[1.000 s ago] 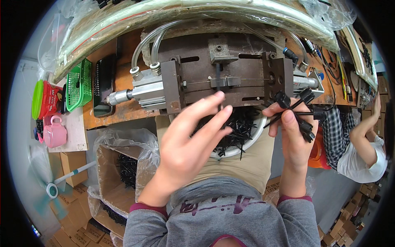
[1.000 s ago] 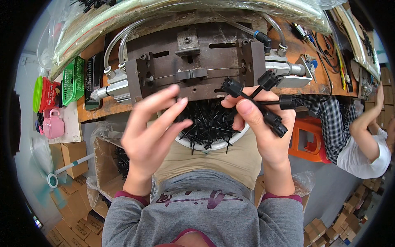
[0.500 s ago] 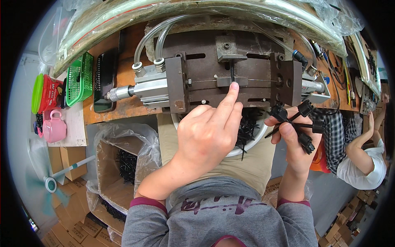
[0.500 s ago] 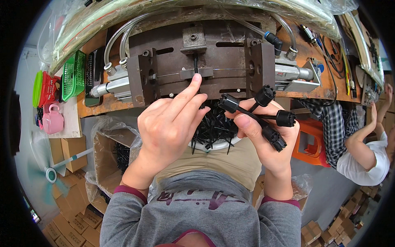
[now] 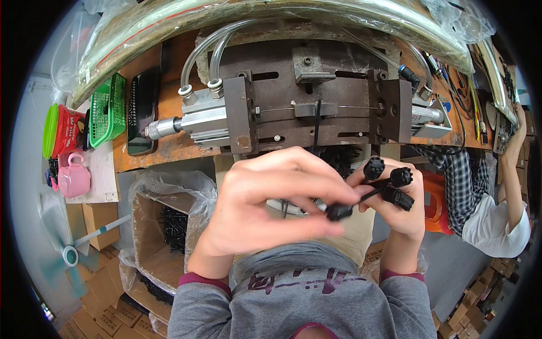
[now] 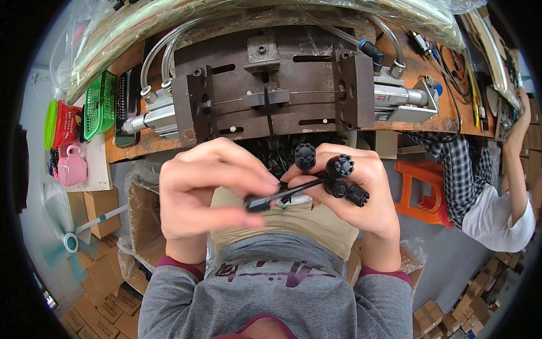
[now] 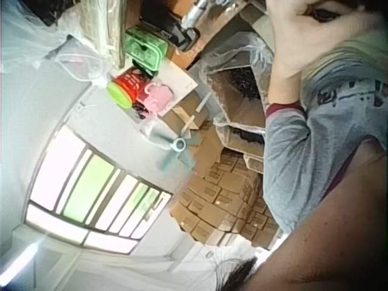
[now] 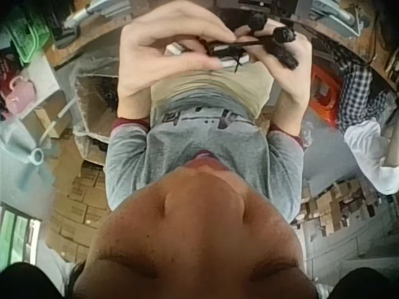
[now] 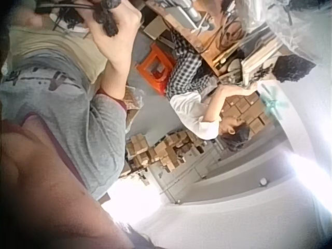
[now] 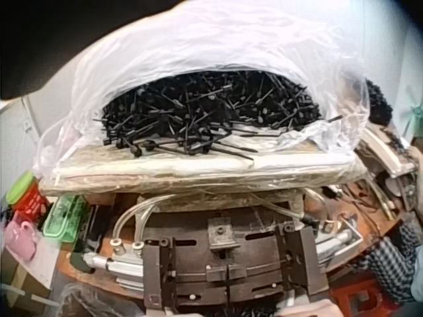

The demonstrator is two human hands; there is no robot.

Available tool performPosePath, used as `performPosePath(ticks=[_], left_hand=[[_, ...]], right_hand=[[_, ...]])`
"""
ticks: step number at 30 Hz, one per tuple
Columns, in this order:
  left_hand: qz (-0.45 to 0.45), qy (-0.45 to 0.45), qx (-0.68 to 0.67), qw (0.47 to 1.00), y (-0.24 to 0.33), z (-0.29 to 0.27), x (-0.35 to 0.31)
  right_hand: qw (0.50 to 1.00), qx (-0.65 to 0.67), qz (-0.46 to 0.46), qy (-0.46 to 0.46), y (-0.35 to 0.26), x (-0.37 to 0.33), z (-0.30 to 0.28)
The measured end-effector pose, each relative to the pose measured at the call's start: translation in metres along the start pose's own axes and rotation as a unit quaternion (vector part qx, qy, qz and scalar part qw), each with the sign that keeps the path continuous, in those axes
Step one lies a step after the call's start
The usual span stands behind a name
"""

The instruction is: Manually assemble small plastic electrical components or cable ties using a specialized benchtop fixture.

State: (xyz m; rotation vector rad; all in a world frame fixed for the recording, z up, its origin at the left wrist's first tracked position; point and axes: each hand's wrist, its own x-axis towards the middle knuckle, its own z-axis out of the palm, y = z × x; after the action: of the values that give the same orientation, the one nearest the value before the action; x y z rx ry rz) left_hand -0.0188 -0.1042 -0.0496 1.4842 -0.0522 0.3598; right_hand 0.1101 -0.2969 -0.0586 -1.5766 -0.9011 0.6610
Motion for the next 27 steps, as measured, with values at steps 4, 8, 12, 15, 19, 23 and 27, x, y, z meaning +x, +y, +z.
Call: performPosePath(ticks=[4,8,12,15,19,23,27], left_hand=[[0.025,-0.03,-0.039,0.998,0.004,-0.01,-0.009],[0.133,0.102,0.332,0.928,-0.001,0.001,-0.01],[0.152,0.095,0.498,0.849,-0.038,0.011,-0.007],[0.152,0.092,0.547,0.818,-0.047,0.018,-0.003],[0.119,0.071,0.566,0.813,-0.038,0.015,0.005],[0.11,0.064,0.57,0.812,-0.034,0.015,0.005],[0.094,0.054,0.573,0.812,-0.031,0.013,0.005]], right_hand=[[0.998,-0.017,0.007,0.061,-0.005,0.005,0.004],[0.988,0.018,0.045,0.146,-0.004,0.003,0.009],[0.98,0.053,0.01,0.191,-0.005,0.003,0.017],[0.976,0.055,-0.026,0.209,-0.005,0.0,0.018],[0.972,0.032,-0.063,0.224,-0.005,-0.005,0.016],[0.954,-0.152,-0.108,0.237,-0.004,-0.007,0.012],[0.904,-0.272,-0.199,0.264,0.003,-0.007,0.012]])
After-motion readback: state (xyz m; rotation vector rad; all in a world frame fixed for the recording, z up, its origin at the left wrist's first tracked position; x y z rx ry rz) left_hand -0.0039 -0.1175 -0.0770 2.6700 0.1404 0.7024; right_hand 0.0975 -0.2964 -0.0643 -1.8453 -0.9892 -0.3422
